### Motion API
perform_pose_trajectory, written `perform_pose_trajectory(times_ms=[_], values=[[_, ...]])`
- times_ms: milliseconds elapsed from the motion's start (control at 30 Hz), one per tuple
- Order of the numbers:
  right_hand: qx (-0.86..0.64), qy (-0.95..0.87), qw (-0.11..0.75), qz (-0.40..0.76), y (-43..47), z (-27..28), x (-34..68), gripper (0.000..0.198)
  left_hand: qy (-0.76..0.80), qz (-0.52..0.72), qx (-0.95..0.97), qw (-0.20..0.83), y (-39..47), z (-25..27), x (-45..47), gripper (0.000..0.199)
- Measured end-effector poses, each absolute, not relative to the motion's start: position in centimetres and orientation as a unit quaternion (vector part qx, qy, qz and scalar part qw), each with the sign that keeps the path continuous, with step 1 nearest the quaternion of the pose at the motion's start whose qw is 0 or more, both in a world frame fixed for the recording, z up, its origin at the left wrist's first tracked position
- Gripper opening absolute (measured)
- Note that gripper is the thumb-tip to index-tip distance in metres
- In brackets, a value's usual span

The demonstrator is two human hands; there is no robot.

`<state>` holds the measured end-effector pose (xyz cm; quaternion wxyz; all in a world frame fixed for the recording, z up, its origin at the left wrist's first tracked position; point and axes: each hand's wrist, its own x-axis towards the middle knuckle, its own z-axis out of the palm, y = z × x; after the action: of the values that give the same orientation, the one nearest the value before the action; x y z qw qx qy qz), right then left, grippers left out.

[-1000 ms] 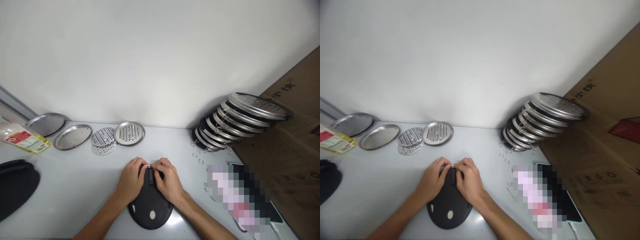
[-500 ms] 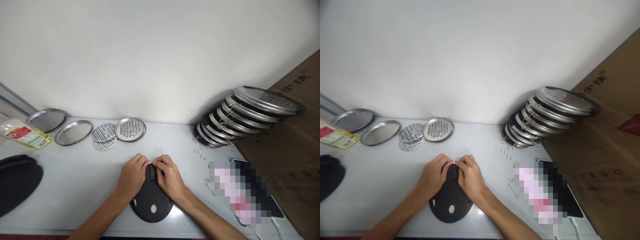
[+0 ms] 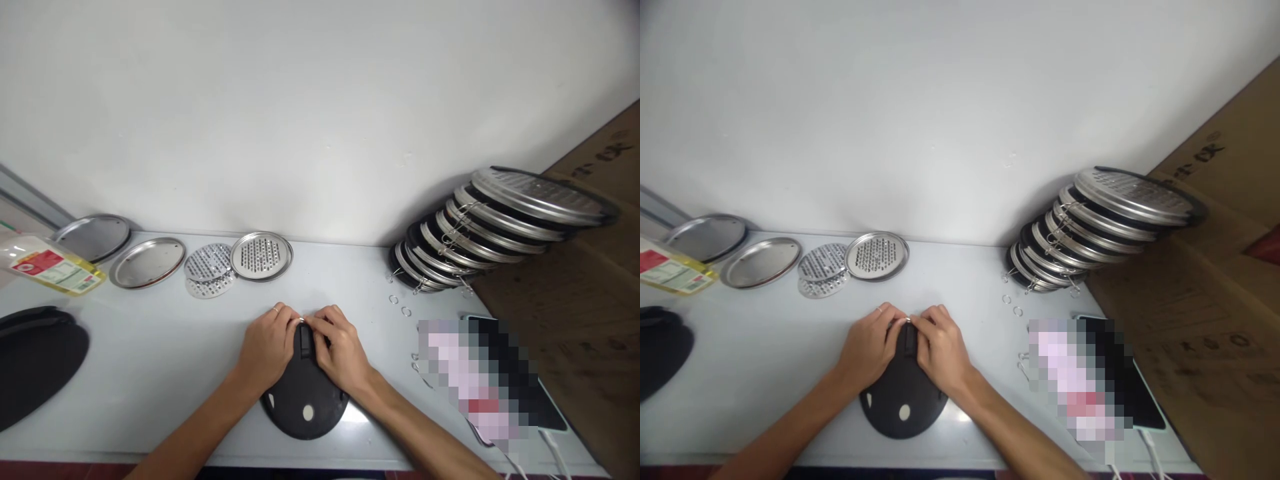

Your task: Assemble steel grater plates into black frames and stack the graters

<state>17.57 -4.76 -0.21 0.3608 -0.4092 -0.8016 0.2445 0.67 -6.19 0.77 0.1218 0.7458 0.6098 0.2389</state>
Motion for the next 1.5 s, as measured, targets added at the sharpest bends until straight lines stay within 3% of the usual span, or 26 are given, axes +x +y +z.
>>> perform_pose_trajectory(times_ms=[600,1500], values=[[-0.416,-0.799,0.344,0.266,-4.45,0.26,17.50,0.034,0.600,0.303,0.718,0.177,-6.28,0.20,0.16,0.012],[-0.394,-0.836,0.304,0.229,-4.43,0.41,17.53,0.037,0.557,0.219,0.798,0.070,-6.34,0.43,0.03,0.029]])
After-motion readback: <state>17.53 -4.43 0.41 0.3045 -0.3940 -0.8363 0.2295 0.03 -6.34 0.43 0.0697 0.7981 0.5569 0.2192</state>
